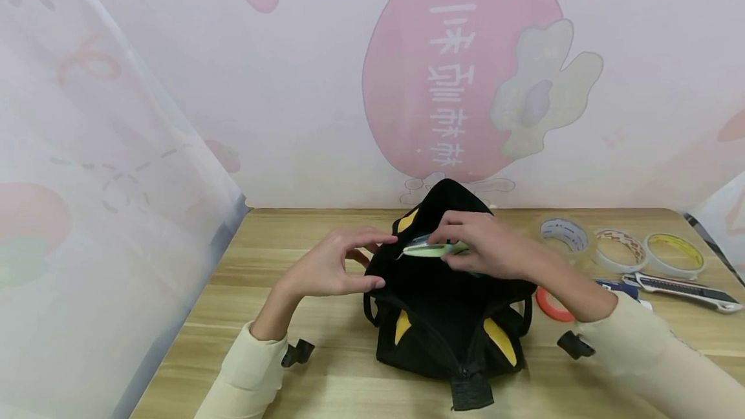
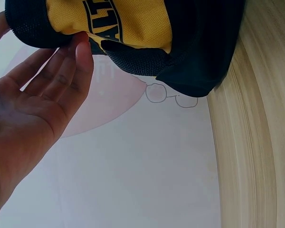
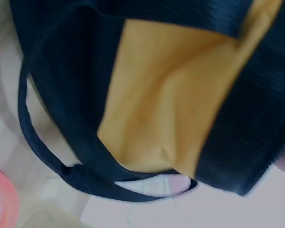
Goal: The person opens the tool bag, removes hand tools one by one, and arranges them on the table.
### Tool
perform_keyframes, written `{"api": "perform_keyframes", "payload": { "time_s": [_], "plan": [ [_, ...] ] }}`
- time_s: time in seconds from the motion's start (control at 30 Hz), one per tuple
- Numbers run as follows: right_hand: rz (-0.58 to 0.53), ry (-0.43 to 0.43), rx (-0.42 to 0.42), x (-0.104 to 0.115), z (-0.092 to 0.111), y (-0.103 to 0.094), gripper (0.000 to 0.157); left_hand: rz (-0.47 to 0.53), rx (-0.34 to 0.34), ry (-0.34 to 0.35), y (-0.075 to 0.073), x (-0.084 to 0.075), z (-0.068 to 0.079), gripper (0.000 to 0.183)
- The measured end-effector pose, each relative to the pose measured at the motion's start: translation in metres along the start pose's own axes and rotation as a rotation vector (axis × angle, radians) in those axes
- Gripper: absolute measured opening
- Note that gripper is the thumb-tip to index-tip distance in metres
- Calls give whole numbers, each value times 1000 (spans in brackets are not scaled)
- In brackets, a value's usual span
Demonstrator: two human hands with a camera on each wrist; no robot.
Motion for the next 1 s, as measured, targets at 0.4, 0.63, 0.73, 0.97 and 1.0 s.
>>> {"api": "perform_keyframes", "payload": {
  "time_s": [0.4,0.63,0.73,0.97,1.0],
  "plan": [
    [12,4,-144,-9,38,-35,32,-7,2,18,-1,0,-2,63],
    [37,-15,-208,-18,72,-44,44,-11,0,16,0,0,-2,63],
    [66,19,-207,-23,88,-46,45,-16,-2,19,0,1,-2,64],
    [140,124,-190,-38,128,-44,46,-8,-3,21,1,0,-1,64],
    [146,145,-188,-40,134,-42,46,-5,-4,19,1,0,-1,64]
  ]
}}
Point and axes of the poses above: each hand's wrist, its own z-axis away from the middle knuckle, its own y-axis out of the palm, x = y × z, the point moved 1 cm from there along -z, towards the middle knuckle, and after that the axes turned 7 degrees about x, right-handed, at the moved point
